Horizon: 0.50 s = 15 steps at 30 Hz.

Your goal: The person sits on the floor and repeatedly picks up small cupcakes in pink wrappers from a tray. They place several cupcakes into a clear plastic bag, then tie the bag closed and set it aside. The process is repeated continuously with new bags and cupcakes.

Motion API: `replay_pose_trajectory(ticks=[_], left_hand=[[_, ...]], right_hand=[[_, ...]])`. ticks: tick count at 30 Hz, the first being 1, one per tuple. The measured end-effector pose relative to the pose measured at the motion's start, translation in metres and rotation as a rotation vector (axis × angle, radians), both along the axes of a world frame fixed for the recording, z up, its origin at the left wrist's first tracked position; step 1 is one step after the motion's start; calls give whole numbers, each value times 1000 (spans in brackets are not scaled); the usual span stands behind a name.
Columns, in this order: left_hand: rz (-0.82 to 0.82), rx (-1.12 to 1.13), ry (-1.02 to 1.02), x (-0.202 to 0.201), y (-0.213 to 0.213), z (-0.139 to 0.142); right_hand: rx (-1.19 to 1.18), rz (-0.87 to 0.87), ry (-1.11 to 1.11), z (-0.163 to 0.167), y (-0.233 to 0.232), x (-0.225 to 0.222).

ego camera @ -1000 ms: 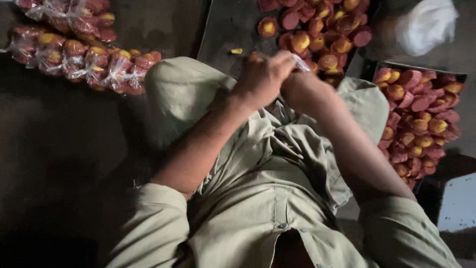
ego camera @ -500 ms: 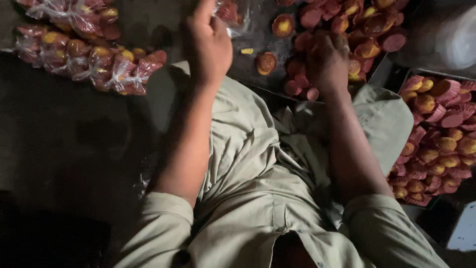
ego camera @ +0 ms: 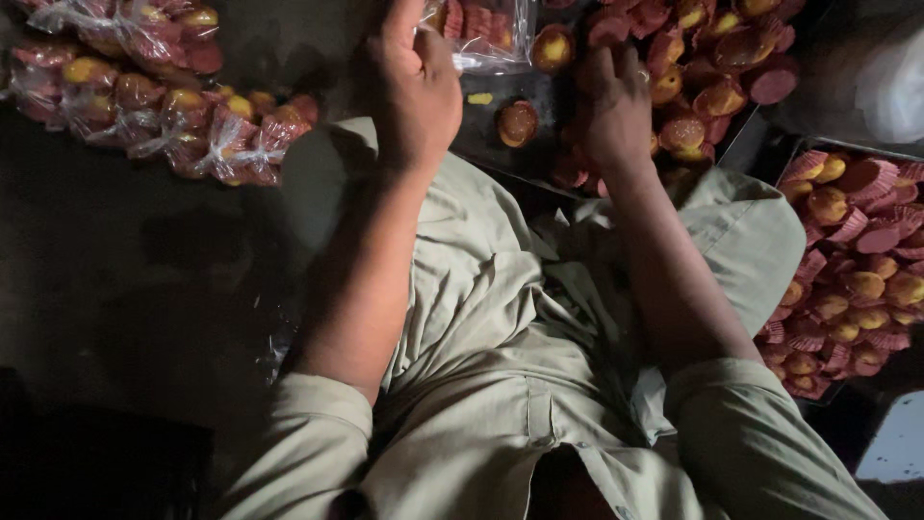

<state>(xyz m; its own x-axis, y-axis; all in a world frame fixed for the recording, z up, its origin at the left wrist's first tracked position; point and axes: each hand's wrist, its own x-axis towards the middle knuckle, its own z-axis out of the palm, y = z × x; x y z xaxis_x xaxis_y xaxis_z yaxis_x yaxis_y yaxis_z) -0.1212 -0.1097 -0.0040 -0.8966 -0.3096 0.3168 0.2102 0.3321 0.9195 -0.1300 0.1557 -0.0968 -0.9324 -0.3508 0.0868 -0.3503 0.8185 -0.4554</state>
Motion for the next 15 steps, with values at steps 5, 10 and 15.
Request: replay_pose_trajectory(ticks=[5, 10, 15], left_hand=[[18, -96, 40, 1, -2, 5], [41, -121, -15, 4, -2, 15], [64, -133, -138, 2, -2, 10]], right_hand=[[144, -31, 64, 0, -7, 0], [43, 2, 204, -6, -32, -6], [353, 37, 109, -20, -62, -41]])
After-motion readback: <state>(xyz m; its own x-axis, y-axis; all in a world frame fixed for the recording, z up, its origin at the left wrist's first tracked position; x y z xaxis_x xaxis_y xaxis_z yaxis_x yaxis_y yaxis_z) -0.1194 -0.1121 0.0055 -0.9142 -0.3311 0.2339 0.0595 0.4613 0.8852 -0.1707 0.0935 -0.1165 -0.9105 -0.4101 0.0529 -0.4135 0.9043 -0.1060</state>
